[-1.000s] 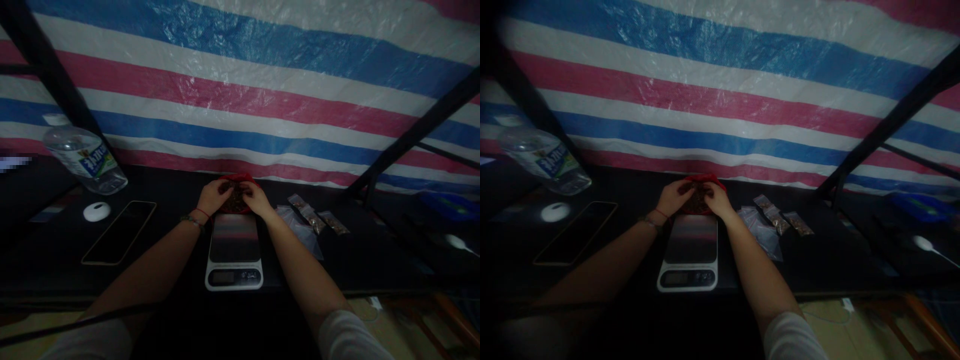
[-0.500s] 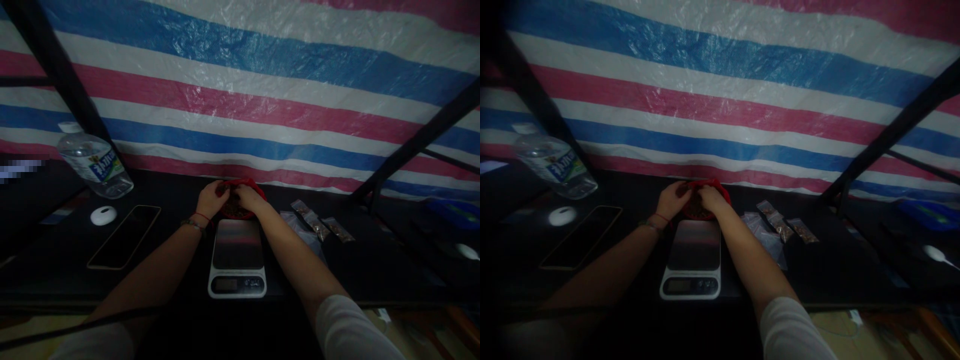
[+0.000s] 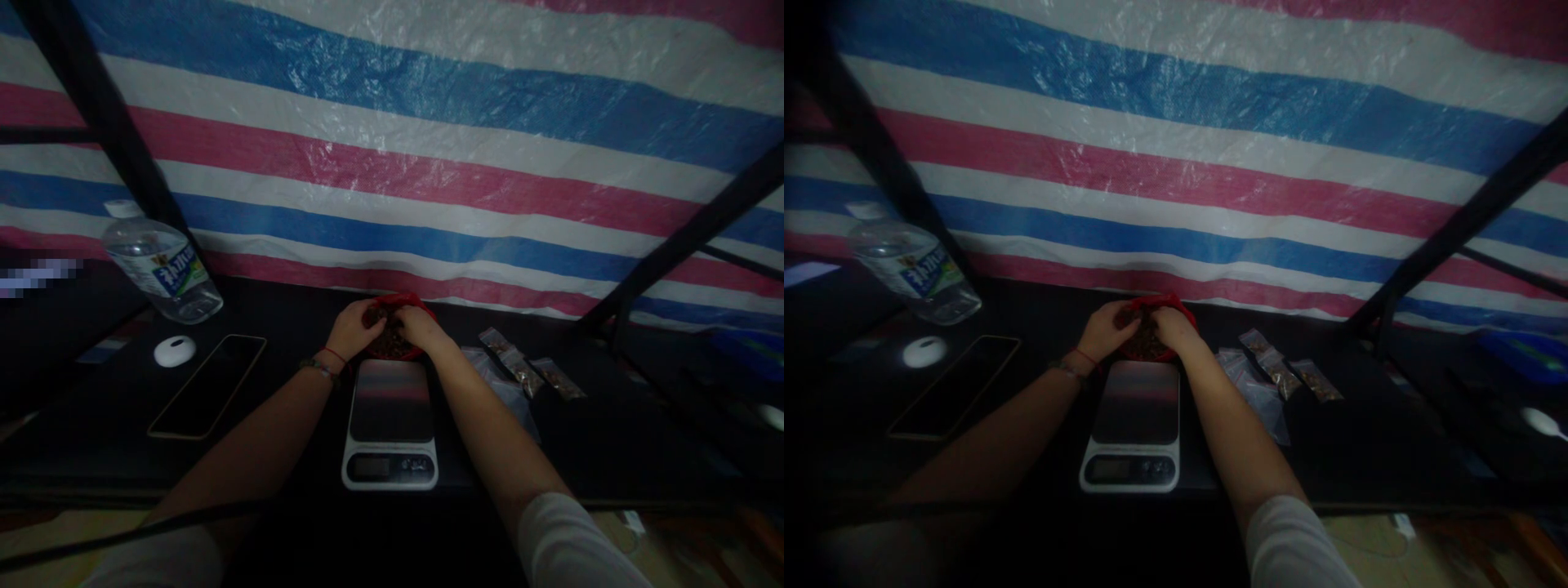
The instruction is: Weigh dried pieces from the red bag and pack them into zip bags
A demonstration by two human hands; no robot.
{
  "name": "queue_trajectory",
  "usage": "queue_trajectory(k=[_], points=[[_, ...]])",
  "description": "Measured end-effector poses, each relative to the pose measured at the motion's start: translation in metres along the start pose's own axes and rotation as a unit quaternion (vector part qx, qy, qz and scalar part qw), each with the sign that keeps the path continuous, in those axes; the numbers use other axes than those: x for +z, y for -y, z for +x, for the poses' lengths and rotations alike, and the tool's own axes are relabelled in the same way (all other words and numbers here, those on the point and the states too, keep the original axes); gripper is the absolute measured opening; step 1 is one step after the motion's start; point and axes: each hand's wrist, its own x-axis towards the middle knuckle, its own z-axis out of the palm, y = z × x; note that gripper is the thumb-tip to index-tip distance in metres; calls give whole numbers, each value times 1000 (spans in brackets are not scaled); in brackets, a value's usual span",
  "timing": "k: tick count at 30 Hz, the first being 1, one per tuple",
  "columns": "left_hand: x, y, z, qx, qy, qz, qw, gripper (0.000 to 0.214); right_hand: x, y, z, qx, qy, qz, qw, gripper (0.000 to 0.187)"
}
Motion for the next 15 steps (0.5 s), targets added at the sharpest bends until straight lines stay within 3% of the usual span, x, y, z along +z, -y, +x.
queue_trajectory(k=[4, 10, 15], points=[[1, -2, -1, 14, 31, 2, 999, 43, -11, -6, 0, 14, -20, 16, 1000, 22], [1, -8, 0, 22, 79, 2, 997, 42, -28, 6, -1, 3, -103, 89, 991, 18], [-1, -12, 0, 30, 115, -3, 993, 35, -30, 25, -3, -48, -80, 129, 987, 22]])
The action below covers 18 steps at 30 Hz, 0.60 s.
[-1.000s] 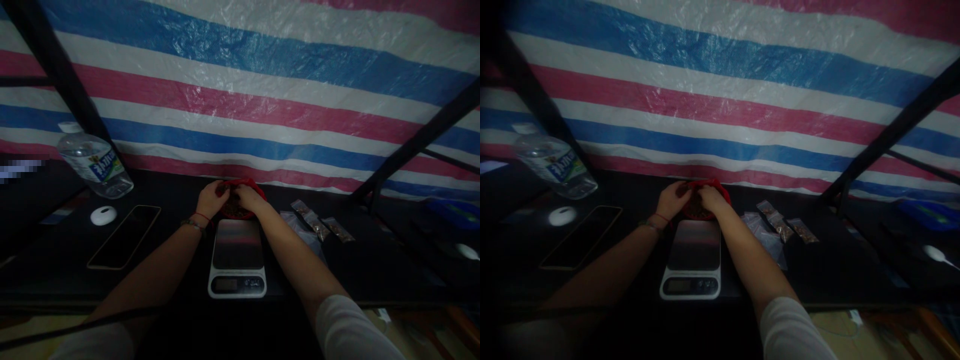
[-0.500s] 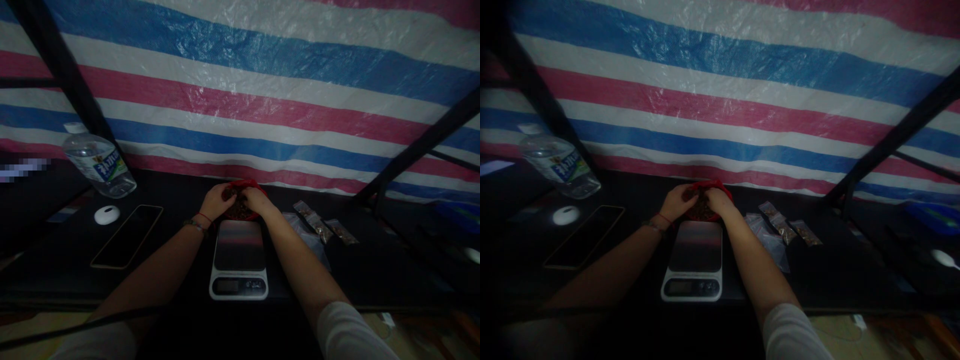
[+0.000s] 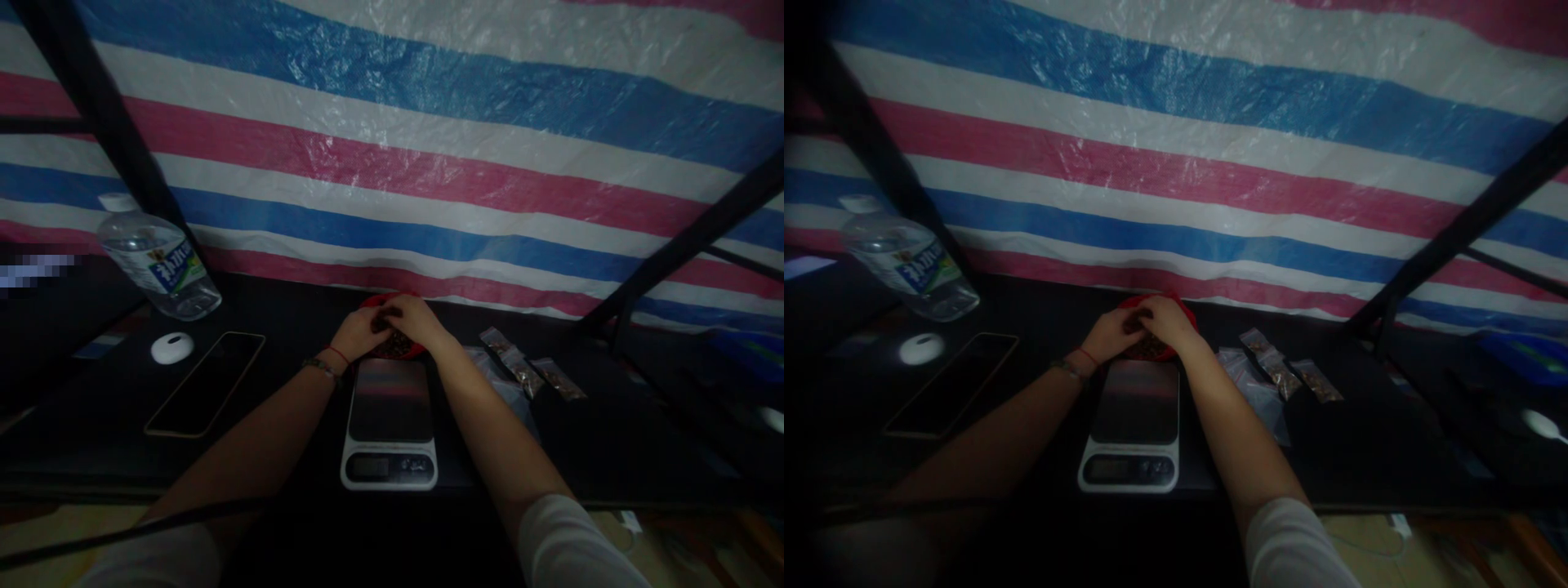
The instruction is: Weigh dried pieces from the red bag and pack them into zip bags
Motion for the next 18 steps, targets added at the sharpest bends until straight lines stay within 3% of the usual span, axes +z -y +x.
queue_trajectory(k=[8, 18], points=[[0, 0, 0, -2, -3, 10, 1000, 33, -3, 4, -2, -2, 39, 31, 999, 21], [2, 3, 0, 1, -1, 20, 1000, 33, 5, -13, 0, 5, -39, 53, 998, 21]])
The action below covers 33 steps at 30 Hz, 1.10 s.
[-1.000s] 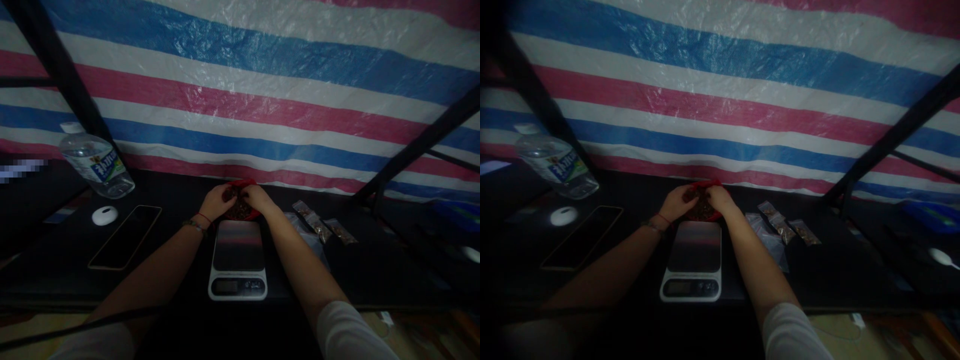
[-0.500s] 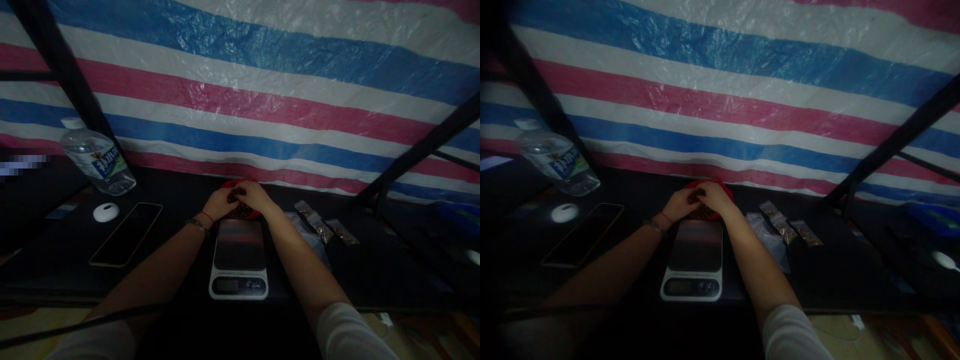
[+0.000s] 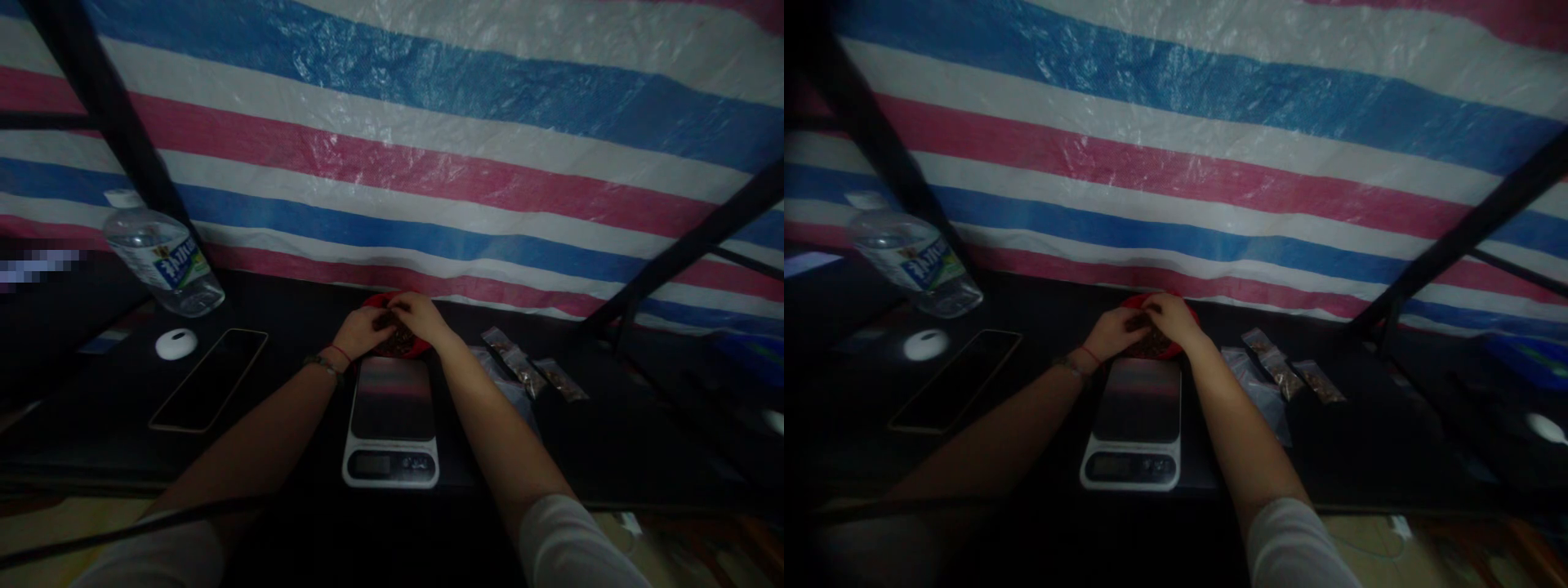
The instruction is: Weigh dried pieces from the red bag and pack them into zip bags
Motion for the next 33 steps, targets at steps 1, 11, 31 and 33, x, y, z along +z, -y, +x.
queue_trajectory(k=[1, 11, 31, 33], points=[[0, 0, 0, 1, -7, -7, 1000, 33, -1, -1, 0, 4, -6, 0, 1000, 21], [4, 4, -1, -8, -38, -37, 999, 36, -5, -2, -2, 26, 44, 34, 998, 16], [-52, -55, -4, 117, 36, -125, 985, 54, -55, -48, -99, 234, -74, -97, 965, 25], [-64, -67, -13, 141, 85, -128, 978, 53, -62, -52, -104, 267, -11, -130, 955, 23]])
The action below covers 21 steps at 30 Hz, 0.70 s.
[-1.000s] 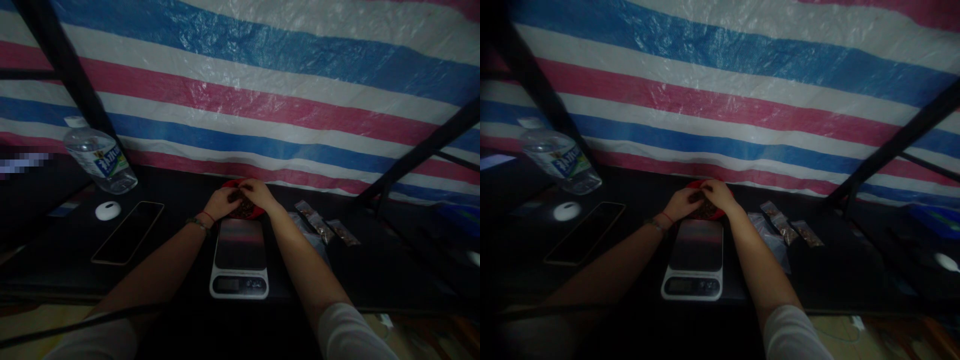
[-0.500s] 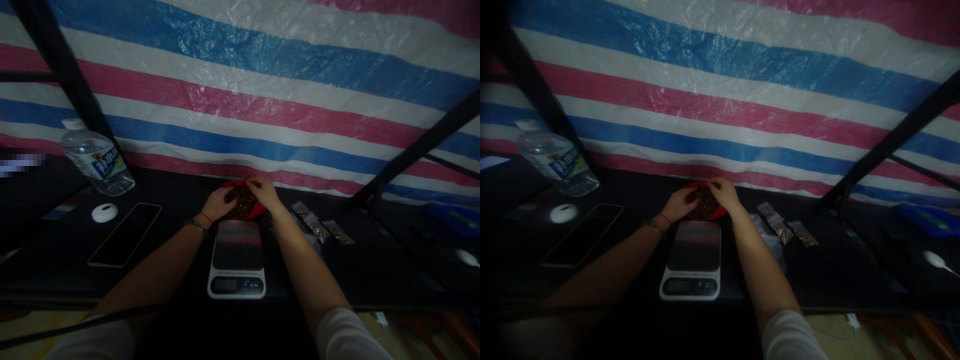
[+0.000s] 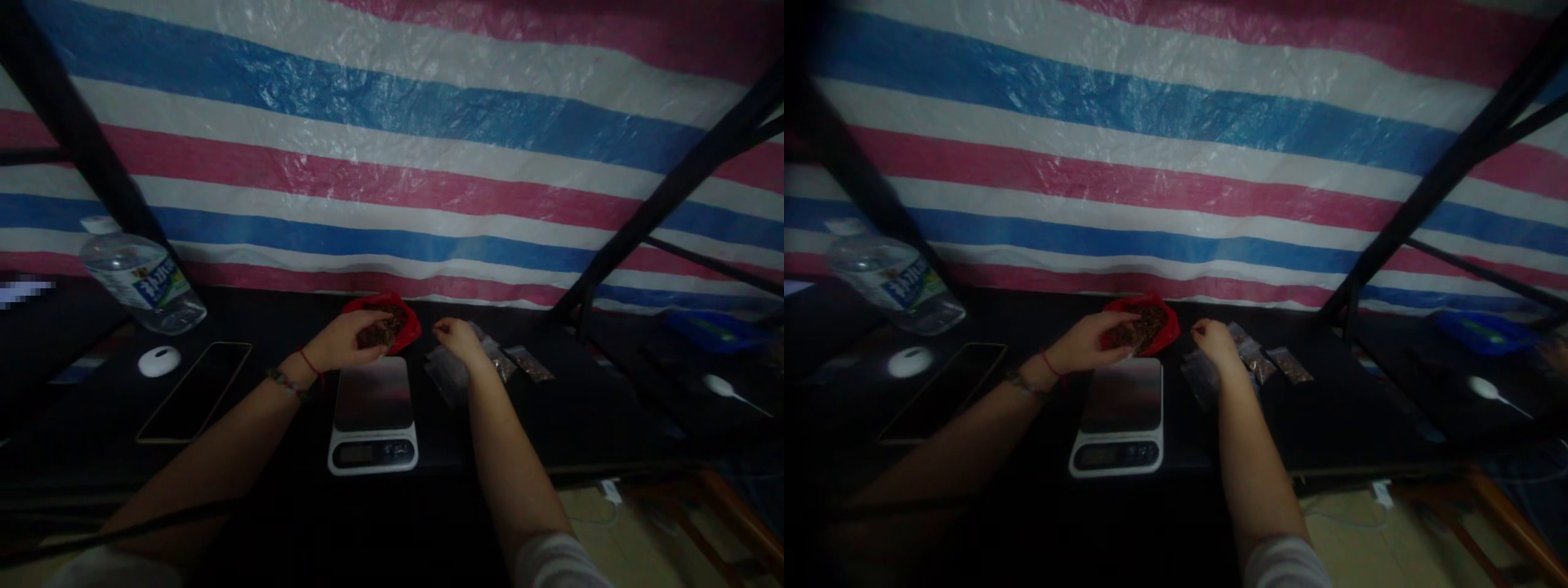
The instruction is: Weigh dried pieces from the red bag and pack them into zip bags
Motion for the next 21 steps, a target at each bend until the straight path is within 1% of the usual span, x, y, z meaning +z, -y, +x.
queue_trajectory(k=[3, 6, 10, 13, 16, 17, 19, 21], points=[[-2, -15, -16, 9, 68, -1, 998, 54, -9, -8, -2, 59, 61, -55, 995, 23], [5, -20, -31, 5, 113, 15, 993, 56, -13, -18, -5, 99, 96, -85, 987, 35], [17, -22, -42, -1, 136, 24, 990, 60, -10, -27, -8, 93, 91, -105, 986, 43], [18, -22, -44, -14, 145, 13, 989, 65, -4, -28, -6, 83, 99, -88, 988, 43], [11, -12, -39, -25, 129, -12, 991, 72, 1, -27, -4, 56, 93, -70, 992, 36], [7, -6, -35, -30, 112, -17, 993, 69, 2, -26, -4, 50, 88, -66, 993, 34], [3, 12, -24, -46, 66, -24, 996, 55, 3, -25, -4, 45, 79, -67, 994, 30], [3, 32, -12, -60, 3, -8, 998, 42, 1, -24, -4, 39, 78, -76, 993, 25]])
